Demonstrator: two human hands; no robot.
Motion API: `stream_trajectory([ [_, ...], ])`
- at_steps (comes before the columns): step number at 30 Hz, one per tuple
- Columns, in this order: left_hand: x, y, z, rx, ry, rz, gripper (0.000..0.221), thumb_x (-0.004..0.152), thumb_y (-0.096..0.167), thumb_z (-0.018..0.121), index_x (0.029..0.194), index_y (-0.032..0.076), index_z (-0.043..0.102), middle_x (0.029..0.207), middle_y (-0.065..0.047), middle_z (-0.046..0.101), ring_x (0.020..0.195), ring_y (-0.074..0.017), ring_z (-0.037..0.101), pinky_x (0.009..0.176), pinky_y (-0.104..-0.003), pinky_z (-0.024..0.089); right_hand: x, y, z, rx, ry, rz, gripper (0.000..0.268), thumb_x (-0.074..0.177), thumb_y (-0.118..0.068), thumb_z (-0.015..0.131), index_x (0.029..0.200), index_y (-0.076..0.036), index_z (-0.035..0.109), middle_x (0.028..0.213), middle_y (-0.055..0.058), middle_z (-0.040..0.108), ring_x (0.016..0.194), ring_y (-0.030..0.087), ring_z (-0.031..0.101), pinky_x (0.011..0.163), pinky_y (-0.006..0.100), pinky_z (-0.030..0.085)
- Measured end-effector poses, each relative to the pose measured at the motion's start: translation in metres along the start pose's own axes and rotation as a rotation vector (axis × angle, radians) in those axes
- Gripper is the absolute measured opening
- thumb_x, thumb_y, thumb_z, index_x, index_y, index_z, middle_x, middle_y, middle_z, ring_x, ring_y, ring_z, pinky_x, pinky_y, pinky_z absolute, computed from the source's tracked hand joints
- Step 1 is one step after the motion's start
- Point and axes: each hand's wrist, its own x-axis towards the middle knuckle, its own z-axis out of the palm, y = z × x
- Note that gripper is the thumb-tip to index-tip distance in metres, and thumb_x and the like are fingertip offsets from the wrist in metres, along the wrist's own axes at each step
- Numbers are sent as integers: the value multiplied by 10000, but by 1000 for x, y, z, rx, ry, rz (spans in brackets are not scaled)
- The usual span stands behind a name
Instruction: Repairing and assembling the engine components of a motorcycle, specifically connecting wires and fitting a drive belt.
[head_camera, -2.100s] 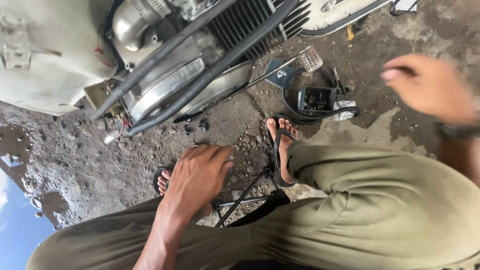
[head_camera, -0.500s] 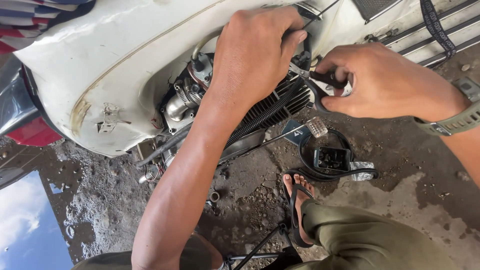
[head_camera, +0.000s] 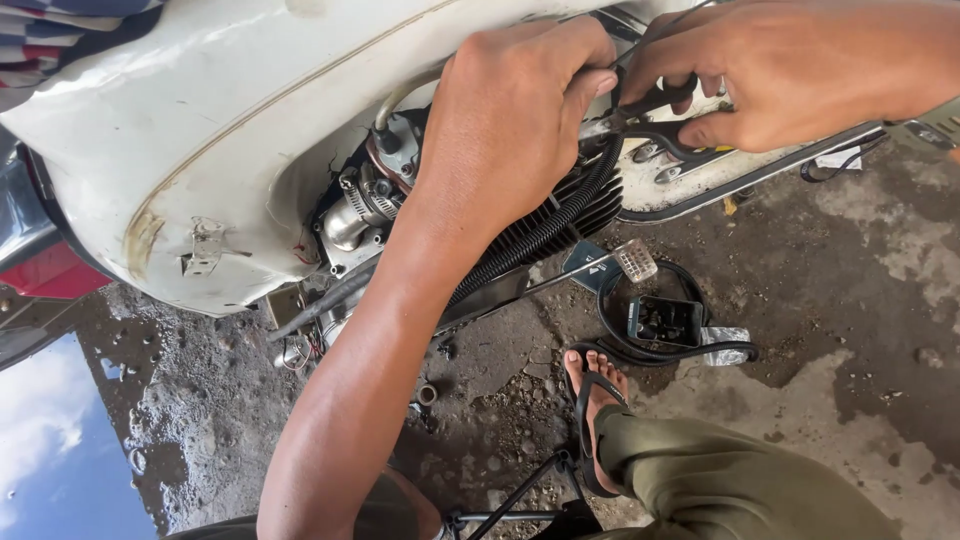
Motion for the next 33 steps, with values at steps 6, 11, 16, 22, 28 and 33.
stream_trajectory([
  [6, 0, 2, -3, -41, 6, 14, 156, 969, 30, 683, 902, 63, 546, 749, -84, 571, 632, -292, 492, 558, -423, 360, 10, 3, 6, 20, -38, -50, 629, 838, -236, 718, 1436, -240, 522, 1490, -10, 505, 1043, 370, 631, 887, 606, 550],
  [11, 1, 1, -4, -68, 18, 56, 128, 1038, 74, 576, 919, 48, 535, 768, -98, 545, 635, -306, 466, 577, -425, 342, 19, 15, 14, -60, -19, -13, 593, 851, -251, 713, 1422, -291, 556, 1437, -27, 552, 1024, 324, 647, 891, 553, 573],
  [16, 1, 2, -4, -57, 17, 49, 125, 1054, 55, 585, 944, 61, 526, 752, -82, 481, 639, -260, 400, 586, -413, 304, 25, 33, 26, 106, 101, -160, 445, 836, 14, 611, 1241, -141, 709, 1217, 101, 729, 1028, 302, 708, 819, 467, 551],
  [22, -1, 19, -16, -65, 42, -20, 109, 1000, 0, 620, 1002, 40, 519, 829, -130, 584, 708, -336, 520, 655, -434, 379, -2, 53, 32, -24, 282, -246, 482, 761, -70, 780, 1237, -97, 709, 1180, 108, 734, 948, 324, 684, 829, 453, 546],
  [28, -50, 80, -32, -183, -81, -153, 66, 1048, 39, 564, 1023, 14, 619, 750, -72, 657, 591, -145, 606, 499, -257, 501, -102, 45, 60, 258, 250, 131, 790, 647, -46, 860, 1393, -124, 613, 1185, 101, 750, 1015, 247, 705, 1020, 478, 505],
  [33, -130, 100, 35, -129, -470, -294, 196, 1023, 218, 539, 1090, 89, 670, 927, -71, 713, 709, -315, 720, 523, -509, 592, -136, 9, 167, 471, 131, 227, 492, 836, -60, 691, 1319, -86, 601, 1079, 47, 775, 979, 159, 786, 967, 288, 659],
])
